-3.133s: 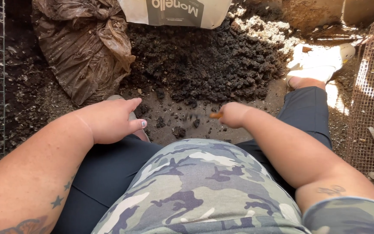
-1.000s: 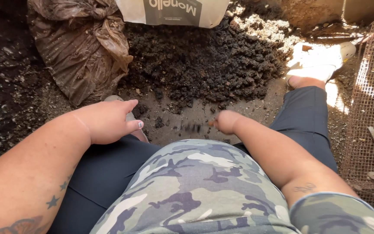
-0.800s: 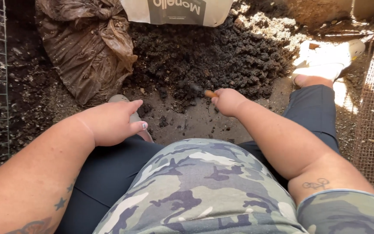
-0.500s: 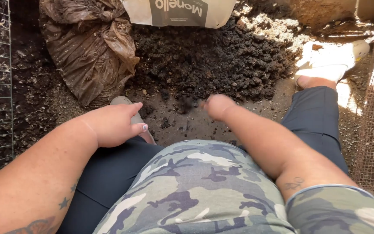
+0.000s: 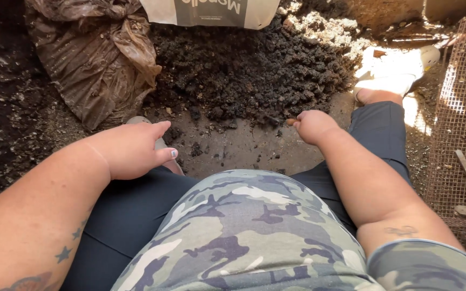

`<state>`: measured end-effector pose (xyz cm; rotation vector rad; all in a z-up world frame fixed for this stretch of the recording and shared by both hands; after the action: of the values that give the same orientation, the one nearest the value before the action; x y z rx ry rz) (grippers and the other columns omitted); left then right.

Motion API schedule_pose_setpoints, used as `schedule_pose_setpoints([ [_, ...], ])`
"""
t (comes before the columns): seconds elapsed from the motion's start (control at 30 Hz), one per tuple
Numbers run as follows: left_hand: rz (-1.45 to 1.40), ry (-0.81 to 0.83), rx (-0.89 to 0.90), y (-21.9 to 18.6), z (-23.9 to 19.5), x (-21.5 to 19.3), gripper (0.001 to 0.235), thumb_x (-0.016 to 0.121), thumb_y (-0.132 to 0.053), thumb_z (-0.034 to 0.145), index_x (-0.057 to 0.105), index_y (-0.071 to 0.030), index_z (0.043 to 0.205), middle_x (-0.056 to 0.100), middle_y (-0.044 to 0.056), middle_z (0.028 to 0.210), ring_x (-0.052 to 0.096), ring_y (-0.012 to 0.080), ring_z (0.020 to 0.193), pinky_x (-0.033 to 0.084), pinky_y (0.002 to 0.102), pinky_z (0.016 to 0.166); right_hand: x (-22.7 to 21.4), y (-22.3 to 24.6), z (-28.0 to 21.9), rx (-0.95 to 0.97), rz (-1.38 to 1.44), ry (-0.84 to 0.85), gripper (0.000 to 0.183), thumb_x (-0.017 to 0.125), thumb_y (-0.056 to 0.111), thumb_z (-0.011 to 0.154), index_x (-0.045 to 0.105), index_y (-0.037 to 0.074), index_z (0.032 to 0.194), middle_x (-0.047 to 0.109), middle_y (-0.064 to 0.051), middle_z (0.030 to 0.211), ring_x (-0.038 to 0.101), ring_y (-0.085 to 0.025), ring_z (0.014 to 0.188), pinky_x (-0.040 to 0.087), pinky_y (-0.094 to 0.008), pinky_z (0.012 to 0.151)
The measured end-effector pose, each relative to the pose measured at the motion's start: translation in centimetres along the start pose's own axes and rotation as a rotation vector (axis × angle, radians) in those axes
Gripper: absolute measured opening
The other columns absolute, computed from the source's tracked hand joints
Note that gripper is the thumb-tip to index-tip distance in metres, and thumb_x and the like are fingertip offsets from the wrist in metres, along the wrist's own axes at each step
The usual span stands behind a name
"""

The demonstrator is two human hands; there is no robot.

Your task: Using a small hand rake to turn and aerate soil or compost inside a fenced enclosure.

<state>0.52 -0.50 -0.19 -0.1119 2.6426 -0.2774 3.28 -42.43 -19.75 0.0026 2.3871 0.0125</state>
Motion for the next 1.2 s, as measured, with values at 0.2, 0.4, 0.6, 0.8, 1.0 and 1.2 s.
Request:
schedule_pose_setpoints([
  [0.2,-0.023,-0.037,0.0,-0.2,-0.4,-0.3,0.074,0.047,-0.051,0.098,0.032,-0.017,0.161,0.053,0.009,0.153,0.051,0.0309,0.141,0.043,0.049,0.116,4.6,-2.2,-0.6,-0.004,-0.107,0.123,0.042,0.054,0.045,0.098,0.075,0.019,0.124,0.078,-0.01,0.115,0.07,-0.029,0.12,0.055,-0.044,0.103],
  [0.4,0.033,-0.017,-0.014,-0.9,-0.1,0.3,0.074,0.047,-0.053,0.097,0.031,-0.019,0.161,0.054,0.009,0.153,0.052,0.0294,0.141,0.043,0.049,0.116,3.2,-1.7,1.0,-0.079,-0.171,0.034,0.044,0.056,0.041,0.098,0.078,0.003,0.109,0.077,-0.024,0.103,0.073,-0.04,0.108,0.058,-0.051,0.095],
  [0.6,-0.004,-0.041,-0.022,-0.8,-0.8,-0.2,0.073,0.048,-0.048,0.097,0.031,-0.017,0.161,0.053,0.01,0.153,0.052,0.0322,0.141,0.042,0.051,0.116,-1.9,0.0,-3.0,-0.019,-0.115,0.043,0.041,0.053,0.032,0.102,0.073,0.003,0.124,0.076,-0.023,0.111,0.071,-0.039,0.115,0.055,-0.049,0.101],
  [0.8,0.01,-0.016,-0.012,-0.5,0.0,0.1,0.074,0.047,-0.05,0.097,0.031,-0.017,0.161,0.052,0.01,0.154,0.051,0.0316,0.142,0.042,0.05,0.117,6.1,-0.3,1.3,-0.101,-0.198,0.136,0.04,0.057,0.034,0.097,0.077,0.003,0.112,0.077,-0.022,0.102,0.074,-0.039,0.106,0.059,-0.051,0.094],
  [1.0,0.015,-0.014,-0.002,-0.5,-0.2,0.2,0.073,0.047,-0.05,0.097,0.032,-0.017,0.161,0.053,0.01,0.153,0.051,0.0322,0.141,0.042,0.05,0.117,-0.3,0.6,-1.7,-0.013,-0.057,-0.019,0.04,0.051,0.031,0.104,0.068,0.009,0.132,0.076,-0.019,0.11,0.072,-0.038,0.111,0.057,-0.052,0.094],
  [1.2,-0.015,-0.058,-0.007,-0.1,0.1,0.2,0.074,0.047,-0.052,0.097,0.033,-0.018,0.161,0.054,0.009,0.152,0.052,0.0317,0.14,0.043,0.051,0.115,7.3,1.7,0.7,-0.202,-0.179,0.199,0.037,0.057,0.035,0.098,0.074,0.011,0.121,0.076,-0.019,0.114,0.07,-0.038,0.116,0.056,-0.051,0.101],
])
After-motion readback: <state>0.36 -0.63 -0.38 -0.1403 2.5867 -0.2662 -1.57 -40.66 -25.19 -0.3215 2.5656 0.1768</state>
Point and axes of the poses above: each hand's wrist, its own z-axis towards the middle knuckle, its own x-axis out of the palm, y = z × x, the point moved 1 cm from there along z, towards the middle knuckle
